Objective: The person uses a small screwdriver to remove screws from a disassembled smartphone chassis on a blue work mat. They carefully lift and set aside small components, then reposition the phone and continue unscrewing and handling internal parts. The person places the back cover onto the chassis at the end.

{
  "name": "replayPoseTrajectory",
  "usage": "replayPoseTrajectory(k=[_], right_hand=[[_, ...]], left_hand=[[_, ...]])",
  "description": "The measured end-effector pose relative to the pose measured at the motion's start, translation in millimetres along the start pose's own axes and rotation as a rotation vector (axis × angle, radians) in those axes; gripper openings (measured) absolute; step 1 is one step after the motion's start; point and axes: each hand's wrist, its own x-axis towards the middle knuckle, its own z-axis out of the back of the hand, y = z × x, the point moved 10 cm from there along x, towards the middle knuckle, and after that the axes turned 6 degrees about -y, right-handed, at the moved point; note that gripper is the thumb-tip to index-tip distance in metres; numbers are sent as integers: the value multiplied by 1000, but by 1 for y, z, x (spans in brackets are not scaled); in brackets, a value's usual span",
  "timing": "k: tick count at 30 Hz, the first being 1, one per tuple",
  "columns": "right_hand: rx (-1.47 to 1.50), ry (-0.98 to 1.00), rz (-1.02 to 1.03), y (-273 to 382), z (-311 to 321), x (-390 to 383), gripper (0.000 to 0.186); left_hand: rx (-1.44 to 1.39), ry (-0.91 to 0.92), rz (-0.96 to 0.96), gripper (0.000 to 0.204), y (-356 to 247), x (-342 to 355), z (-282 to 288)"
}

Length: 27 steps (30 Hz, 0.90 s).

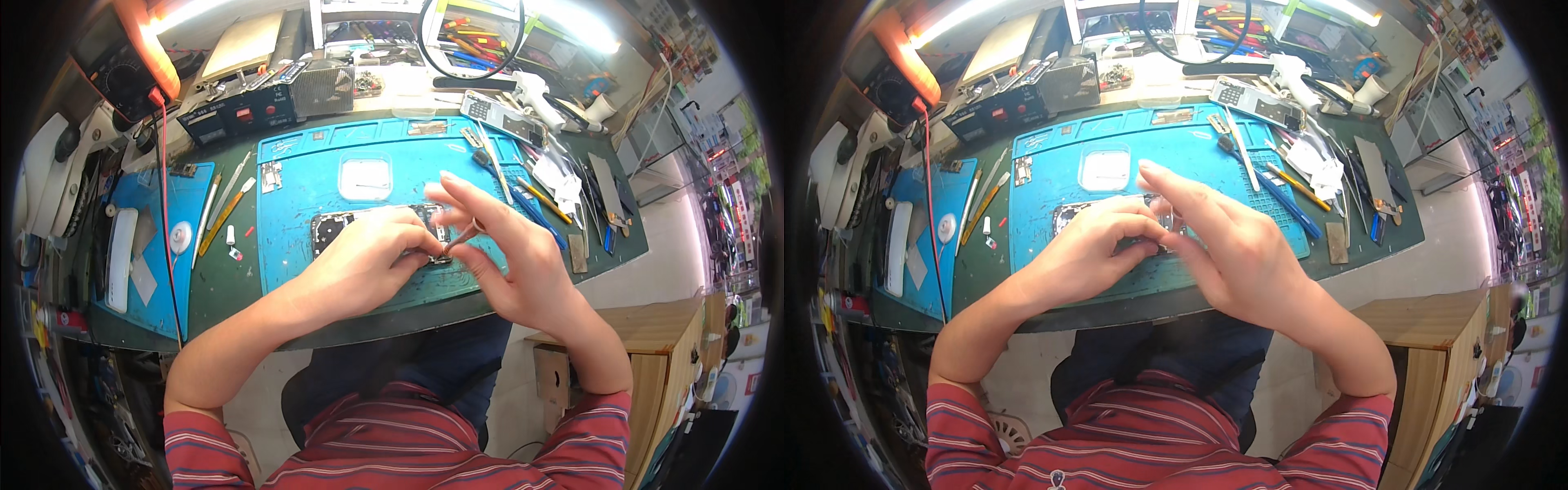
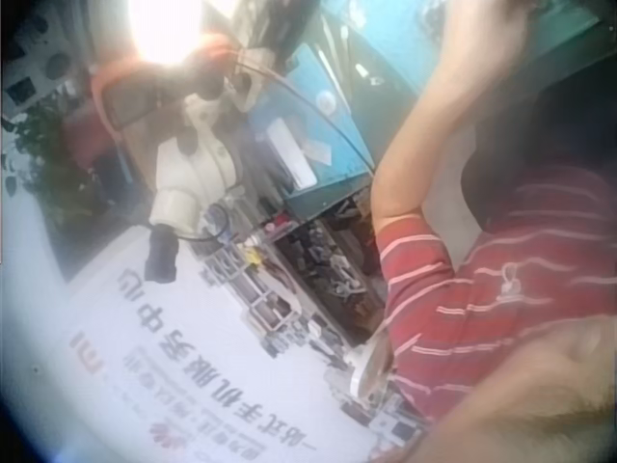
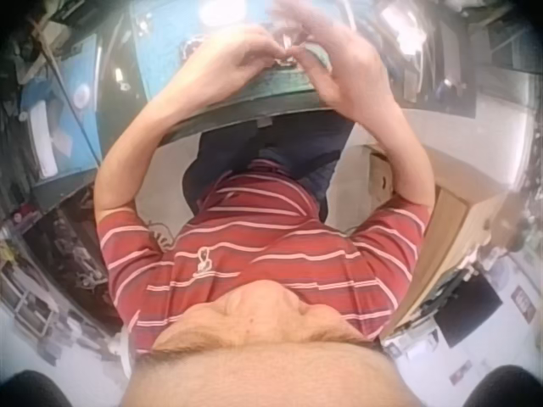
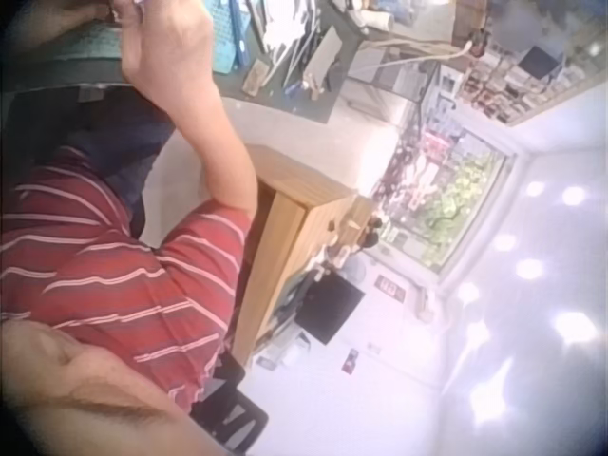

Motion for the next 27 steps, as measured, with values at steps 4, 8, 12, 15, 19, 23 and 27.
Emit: replayPoseTrajectory(k=[4, 8, 12, 15, 19, 23, 27], right_hand=[[-23, 78, -103, -16, -2, -6, 61], [54, -43, -16, -6, -1, -3, 60], [-23, 21, -13, -11, -1, -5, 59], [-57, 23, -28, -7, 0, -6, 58], [51, 2, -56, -12, 0, -2, 58], [-81, 51, -5, -9, -2, -2, 60], [92, 27, -50, -6, -2, 0, 60]], left_hand=[[-10, 8, 26, 13, 0, -1, 1], [-7, -13, -17, 13, -1, 0, 1], [-2, 7, 22, 14, 1, -1, 0], [17, 4, -10, 16, 4, -1, -1], [-7, -14, 0, 14, 1, 1, -1], [-5, 26, 32, 17, 4, -1, -1], [-27, -14, -15, 16, 4, 1, -2]])
